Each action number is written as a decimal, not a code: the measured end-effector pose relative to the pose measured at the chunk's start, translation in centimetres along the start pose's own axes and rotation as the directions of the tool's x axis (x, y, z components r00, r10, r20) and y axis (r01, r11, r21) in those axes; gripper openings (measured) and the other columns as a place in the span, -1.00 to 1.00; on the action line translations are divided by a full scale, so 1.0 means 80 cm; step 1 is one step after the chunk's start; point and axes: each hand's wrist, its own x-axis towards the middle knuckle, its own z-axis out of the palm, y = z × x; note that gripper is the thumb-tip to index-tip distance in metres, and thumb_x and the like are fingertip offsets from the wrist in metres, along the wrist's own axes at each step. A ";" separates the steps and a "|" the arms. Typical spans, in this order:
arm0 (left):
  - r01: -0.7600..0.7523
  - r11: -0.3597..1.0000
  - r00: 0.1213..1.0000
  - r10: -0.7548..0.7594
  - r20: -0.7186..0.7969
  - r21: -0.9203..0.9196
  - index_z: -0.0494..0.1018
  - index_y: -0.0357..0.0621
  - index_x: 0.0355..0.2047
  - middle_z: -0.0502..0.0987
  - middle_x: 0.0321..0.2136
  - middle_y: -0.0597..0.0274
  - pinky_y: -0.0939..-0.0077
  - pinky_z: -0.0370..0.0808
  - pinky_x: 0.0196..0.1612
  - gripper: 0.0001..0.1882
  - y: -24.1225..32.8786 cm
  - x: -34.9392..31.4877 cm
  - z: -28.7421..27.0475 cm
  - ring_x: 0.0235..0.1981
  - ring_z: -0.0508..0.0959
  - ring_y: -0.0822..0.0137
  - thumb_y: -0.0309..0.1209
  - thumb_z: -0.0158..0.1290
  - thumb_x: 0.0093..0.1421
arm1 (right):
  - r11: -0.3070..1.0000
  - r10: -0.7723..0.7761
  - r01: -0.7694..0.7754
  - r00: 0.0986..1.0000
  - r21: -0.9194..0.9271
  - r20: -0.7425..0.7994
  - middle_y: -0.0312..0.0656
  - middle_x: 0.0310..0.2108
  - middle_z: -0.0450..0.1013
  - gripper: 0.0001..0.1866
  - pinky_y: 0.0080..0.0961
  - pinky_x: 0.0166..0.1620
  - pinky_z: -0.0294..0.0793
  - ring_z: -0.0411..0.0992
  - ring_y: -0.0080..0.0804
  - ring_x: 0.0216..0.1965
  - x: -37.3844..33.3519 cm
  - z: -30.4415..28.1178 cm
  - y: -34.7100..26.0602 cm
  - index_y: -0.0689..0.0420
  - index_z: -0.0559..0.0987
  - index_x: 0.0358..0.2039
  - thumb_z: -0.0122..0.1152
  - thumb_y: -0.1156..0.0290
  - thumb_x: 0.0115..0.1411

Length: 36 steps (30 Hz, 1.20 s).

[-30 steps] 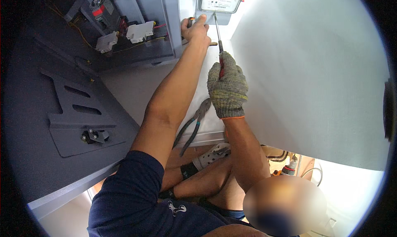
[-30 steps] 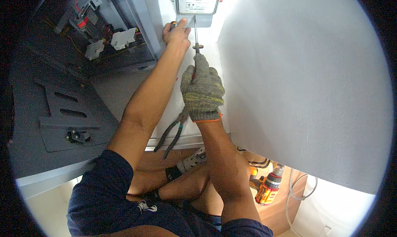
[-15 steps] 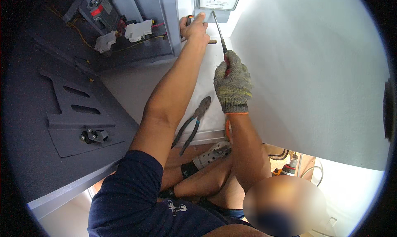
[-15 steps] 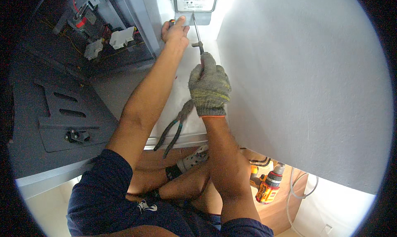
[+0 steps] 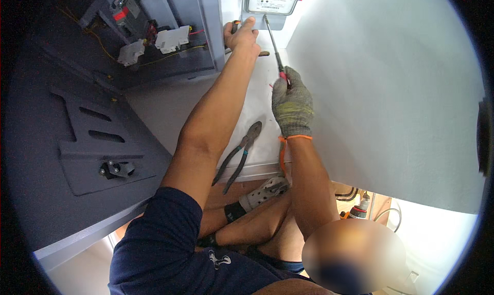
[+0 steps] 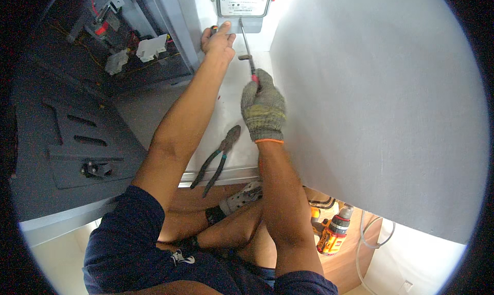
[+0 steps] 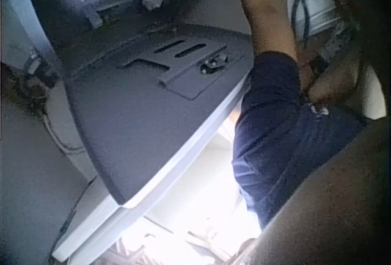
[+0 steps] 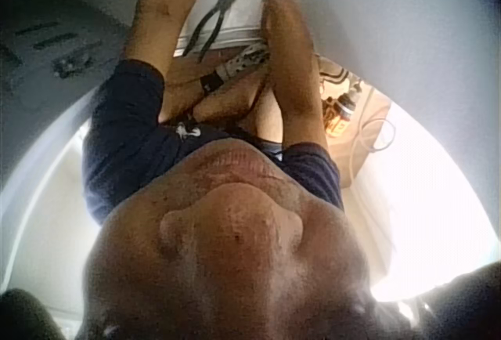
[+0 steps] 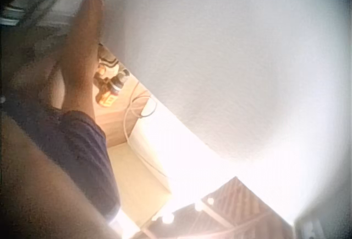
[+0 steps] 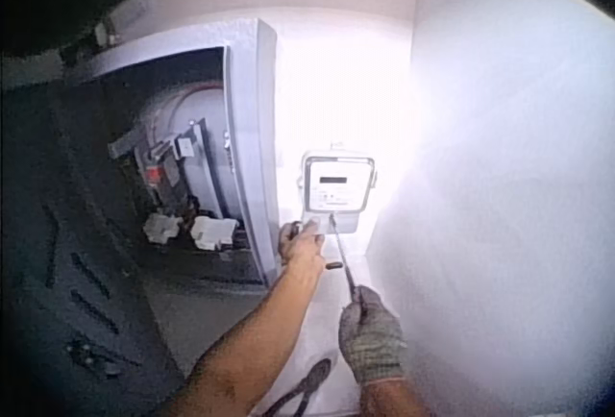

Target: The recorder is installing or replacing an electrical meter in a cabinet, using a screwdriver and pliers to secure wires and components.

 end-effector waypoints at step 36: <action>-0.107 0.980 0.991 0.120 -0.066 0.169 0.21 -0.12 0.12 0.39 0.01 0.17 0.36 0.36 0.08 -0.24 -0.006 -0.001 -0.004 -0.01 0.40 0.23 -0.58 0.34 -0.07 | -0.533 -0.046 -0.813 0.305 0.235 0.951 -0.08 -0.43 0.39 -0.71 -0.39 -0.41 0.59 0.44 -0.25 -0.50 0.036 -0.043 -0.032 0.24 0.45 -0.29 0.26 0.27 0.18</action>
